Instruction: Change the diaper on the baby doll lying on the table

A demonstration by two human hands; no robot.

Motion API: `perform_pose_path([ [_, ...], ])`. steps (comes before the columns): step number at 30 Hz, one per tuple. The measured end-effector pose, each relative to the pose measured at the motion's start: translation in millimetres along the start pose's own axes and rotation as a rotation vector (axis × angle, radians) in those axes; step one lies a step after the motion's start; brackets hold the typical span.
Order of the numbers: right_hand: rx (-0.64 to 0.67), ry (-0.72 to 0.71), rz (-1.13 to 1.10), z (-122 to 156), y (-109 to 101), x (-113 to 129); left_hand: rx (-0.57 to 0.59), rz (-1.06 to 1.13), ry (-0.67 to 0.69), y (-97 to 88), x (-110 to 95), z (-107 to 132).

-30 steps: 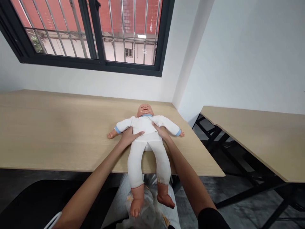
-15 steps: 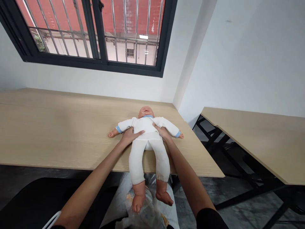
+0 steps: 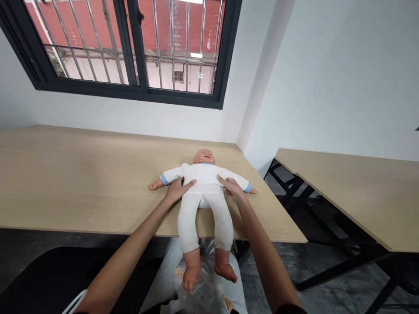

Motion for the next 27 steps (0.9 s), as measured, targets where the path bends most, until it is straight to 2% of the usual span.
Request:
perform_pose_path([
  [4,0.043,0.009,0.038,14,-11,-14,0.030,0.044,0.051,-5.6,0,11],
  [9,0.138,-0.185,0.125,33,-7,-23,0.097,0.003,0.203,-3.8,1,18],
  [13,0.118,-0.294,0.250,33,-4,-26,0.064,-0.030,0.227,0.7,-1,18],
  [21,0.059,-0.291,0.347,35,-4,-20,-0.025,-0.071,0.245,3.2,-9,21],
  [23,0.051,-0.303,0.349,41,-10,-14,-0.069,-0.077,0.257,-4.9,-20,30],
  [25,0.016,-0.329,0.345,50,-23,-6,-0.099,-0.067,0.272,-20.4,-38,51],
  [26,-0.009,-0.347,0.339,57,-32,-3,-0.096,-0.056,0.279,-30.3,-49,66],
  [27,-0.046,-0.360,0.330,64,-43,1,-0.016,-0.009,0.263,-39.1,-59,85],
])
Point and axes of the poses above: each hand's wrist, its own z-axis away from the middle knuckle, its own y-axis out of the palm, x = y × z, the point moved 3 cm from there along -z, towards the middle knuckle, and after that the axes turned 10 degrees about -x, right-handed, at the moved point
